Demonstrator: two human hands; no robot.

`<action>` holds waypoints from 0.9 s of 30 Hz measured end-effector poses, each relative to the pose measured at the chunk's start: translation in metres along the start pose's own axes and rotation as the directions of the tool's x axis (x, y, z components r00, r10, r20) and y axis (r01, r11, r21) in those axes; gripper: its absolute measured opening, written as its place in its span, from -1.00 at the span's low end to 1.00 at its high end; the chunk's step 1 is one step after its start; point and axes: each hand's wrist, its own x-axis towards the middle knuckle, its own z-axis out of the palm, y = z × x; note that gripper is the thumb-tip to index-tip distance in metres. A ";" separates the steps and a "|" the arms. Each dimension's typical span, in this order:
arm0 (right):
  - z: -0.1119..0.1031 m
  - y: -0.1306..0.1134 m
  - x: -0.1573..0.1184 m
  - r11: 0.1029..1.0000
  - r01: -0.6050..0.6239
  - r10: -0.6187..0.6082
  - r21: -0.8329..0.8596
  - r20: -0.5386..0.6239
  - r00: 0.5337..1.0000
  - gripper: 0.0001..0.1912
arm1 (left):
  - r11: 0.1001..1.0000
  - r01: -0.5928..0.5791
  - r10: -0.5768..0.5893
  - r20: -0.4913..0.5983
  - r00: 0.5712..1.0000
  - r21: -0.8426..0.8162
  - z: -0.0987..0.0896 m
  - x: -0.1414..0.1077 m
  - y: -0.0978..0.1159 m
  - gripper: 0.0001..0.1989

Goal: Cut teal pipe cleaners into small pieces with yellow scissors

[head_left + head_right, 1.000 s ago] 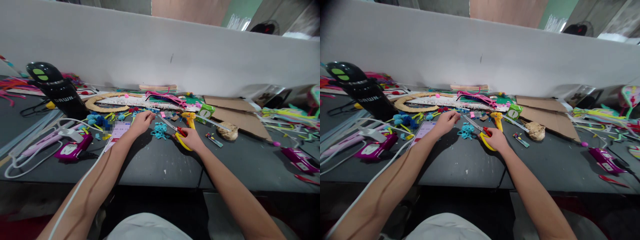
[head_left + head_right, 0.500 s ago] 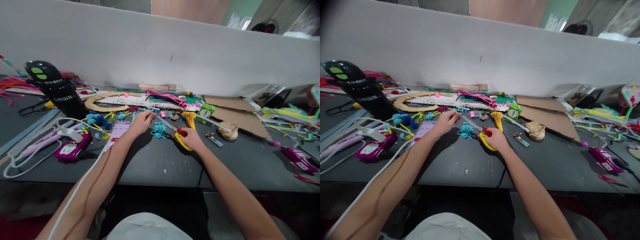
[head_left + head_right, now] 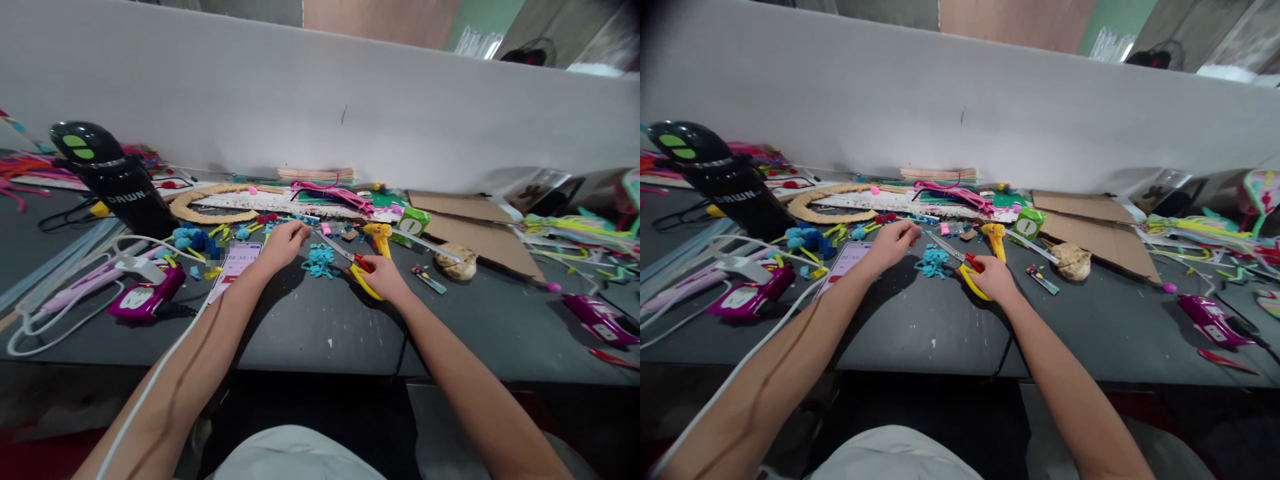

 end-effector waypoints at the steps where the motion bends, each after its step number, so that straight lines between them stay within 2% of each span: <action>1: 0.001 0.001 0.000 1.000 -0.010 0.010 0.009 0.001 1.000 -0.45 | 1.000 0.003 -0.003 0.000 1.000 -0.003 0.000 0.000 0.000 -0.64; 27: -0.005 -0.006 -0.001 1.000 0.010 -0.009 -0.016 0.036 0.999 -0.46 | 1.000 0.011 -0.011 0.004 1.000 -0.021 0.000 0.000 -0.001 -0.68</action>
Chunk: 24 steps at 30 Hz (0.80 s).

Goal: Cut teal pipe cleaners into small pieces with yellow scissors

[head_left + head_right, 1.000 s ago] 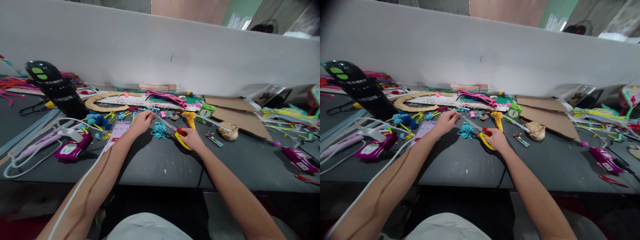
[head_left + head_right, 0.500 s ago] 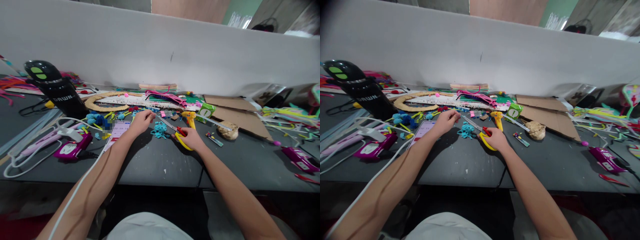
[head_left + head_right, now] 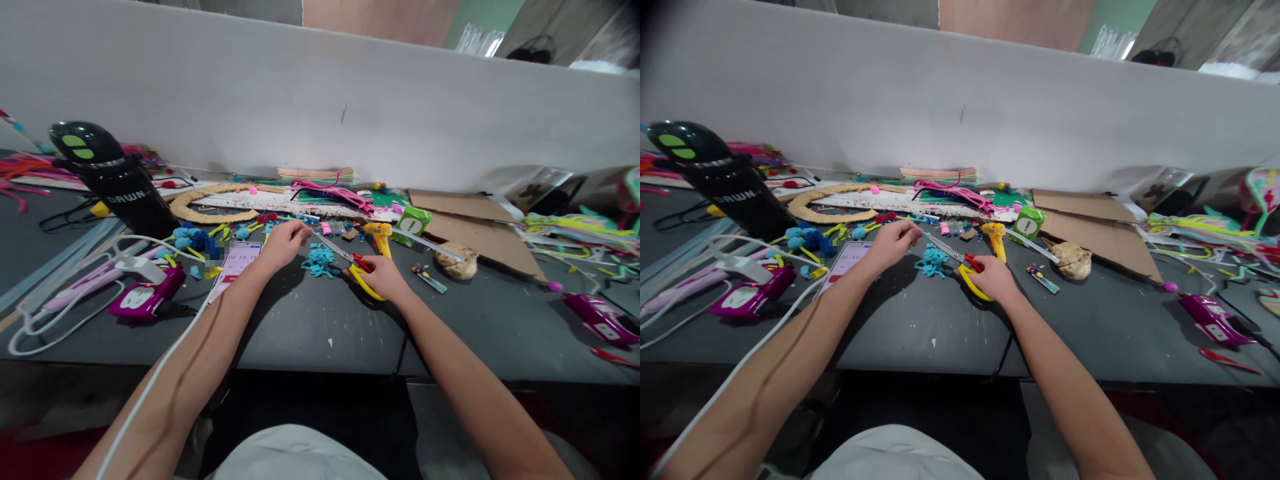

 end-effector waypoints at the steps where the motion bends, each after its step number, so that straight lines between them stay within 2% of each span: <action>1: 0.000 0.000 0.000 1.000 -0.003 0.003 0.001 0.002 1.000 -0.46 | 1.000 0.004 -0.004 0.000 1.000 -0.005 0.000 0.000 0.000 -0.69; 6: 0.002 0.002 0.000 0.999 -0.035 0.035 0.013 0.002 0.999 -0.46 | 1.000 0.009 -0.009 0.003 1.000 -0.013 -0.001 -0.001 0.003 -0.69; 24: 0.003 0.004 0.002 1.000 -0.022 0.022 0.008 -0.002 1.000 -0.44 | 1.000 0.010 -0.010 0.001 1.000 -0.005 -0.001 0.000 0.001 -0.70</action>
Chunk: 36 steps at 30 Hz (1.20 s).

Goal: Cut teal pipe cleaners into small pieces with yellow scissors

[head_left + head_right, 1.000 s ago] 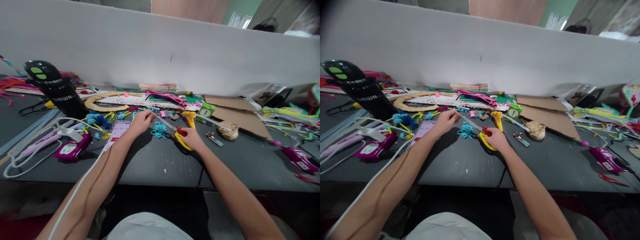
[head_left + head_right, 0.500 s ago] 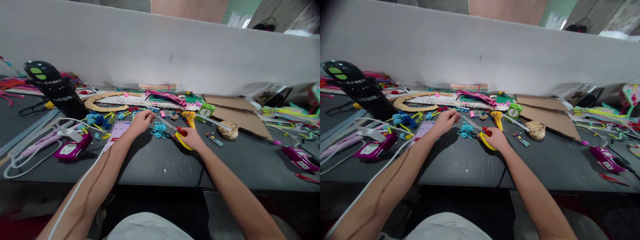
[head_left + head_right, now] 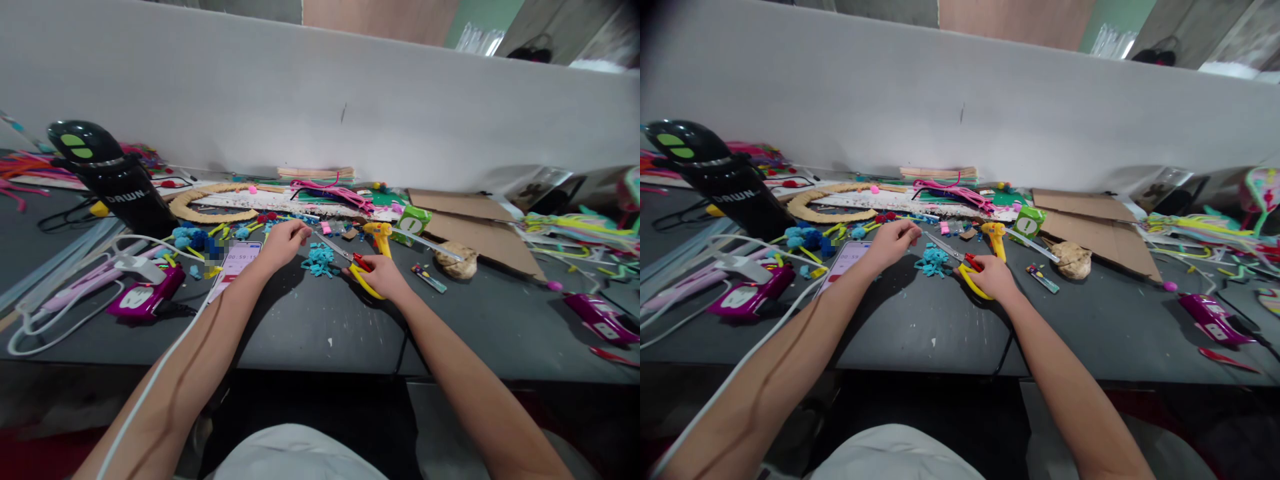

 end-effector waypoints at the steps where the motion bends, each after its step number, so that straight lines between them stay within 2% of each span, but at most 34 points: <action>1: 0.001 0.001 0.000 1.000 -0.008 0.008 0.008 0.000 1.000 -0.44 | 1.000 -0.001 0.001 0.000 1.000 -0.005 0.000 0.000 0.000 -0.70; 6: 0.003 0.003 0.000 0.997 -0.027 0.028 0.071 -0.016 0.999 -0.48 | 0.997 0.017 -0.016 0.014 1.000 -0.079 0.001 0.002 -0.005 -0.71; 11: 0.002 0.002 0.000 0.998 -0.024 0.025 0.062 -0.015 1.000 -0.47 | 0.994 0.010 -0.009 0.010 1.000 -0.109 0.003 0.003 -0.010 -0.74; 26: 0.004 0.003 -0.001 0.999 -0.024 0.024 0.035 0.002 1.000 -0.44 | 0.999 -0.039 0.040 0.015 0.999 -0.021 0.001 0.000 -0.003 -0.74; 36: 0.000 -0.001 -0.002 1.000 -0.015 0.015 0.000 0.008 1.000 -0.42 | 0.998 -0.051 0.052 0.002 0.999 -0.025 0.002 0.000 -0.003 -0.74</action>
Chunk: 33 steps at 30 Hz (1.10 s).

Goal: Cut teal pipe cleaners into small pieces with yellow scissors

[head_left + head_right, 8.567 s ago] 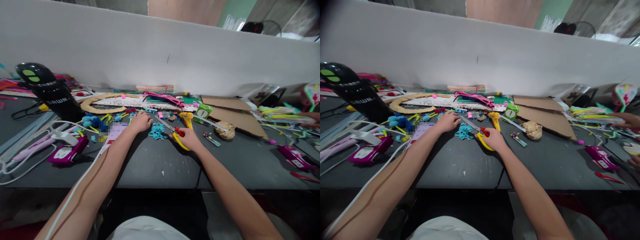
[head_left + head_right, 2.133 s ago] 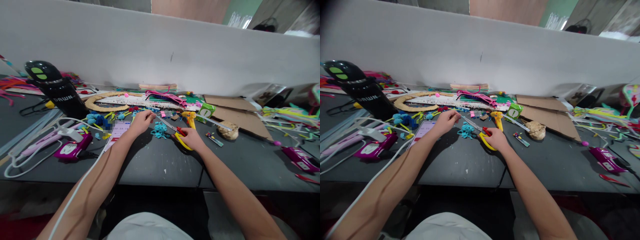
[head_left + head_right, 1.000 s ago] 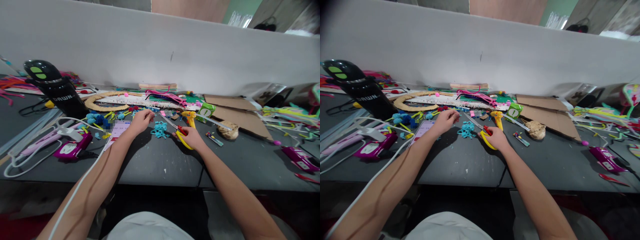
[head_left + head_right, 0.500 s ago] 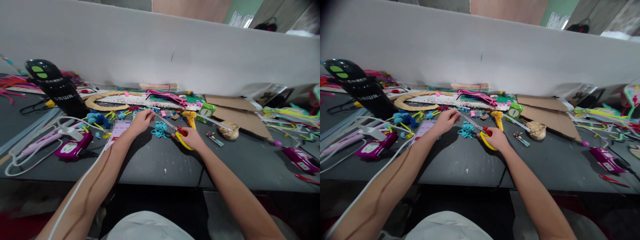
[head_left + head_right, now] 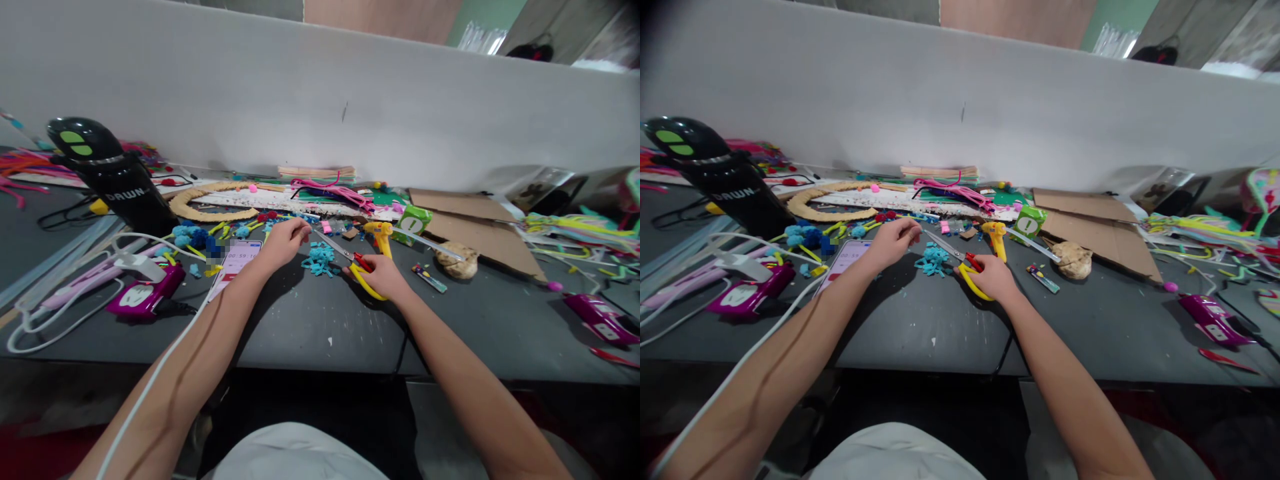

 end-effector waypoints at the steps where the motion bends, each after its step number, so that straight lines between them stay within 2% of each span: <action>1: 0.000 0.000 0.000 1.000 -0.001 0.001 -0.006 -0.001 1.000 -0.41 | 1.000 0.000 0.000 0.000 1.000 0.000 0.000 0.000 0.000 -0.74; 11: -0.002 0.001 0.001 1.000 0.017 -0.017 -0.016 0.000 1.000 -0.46 | 1.000 0.023 -0.023 0.000 1.000 0.001 0.000 0.000 0.002 -0.74; 19: 0.004 0.005 0.001 0.997 -0.014 0.016 0.078 -0.017 1.000 -0.48 | 0.999 0.030 -0.031 -0.007 1.000 -0.032 -0.001 0.001 0.000 -0.73; 33: 0.001 0.002 -0.001 0.999 -0.014 0.013 0.046 0.023 1.000 -0.44 | 0.999 0.033 -0.033 -0.018 0.999 -0.029 0.000 0.000 0.001 -0.72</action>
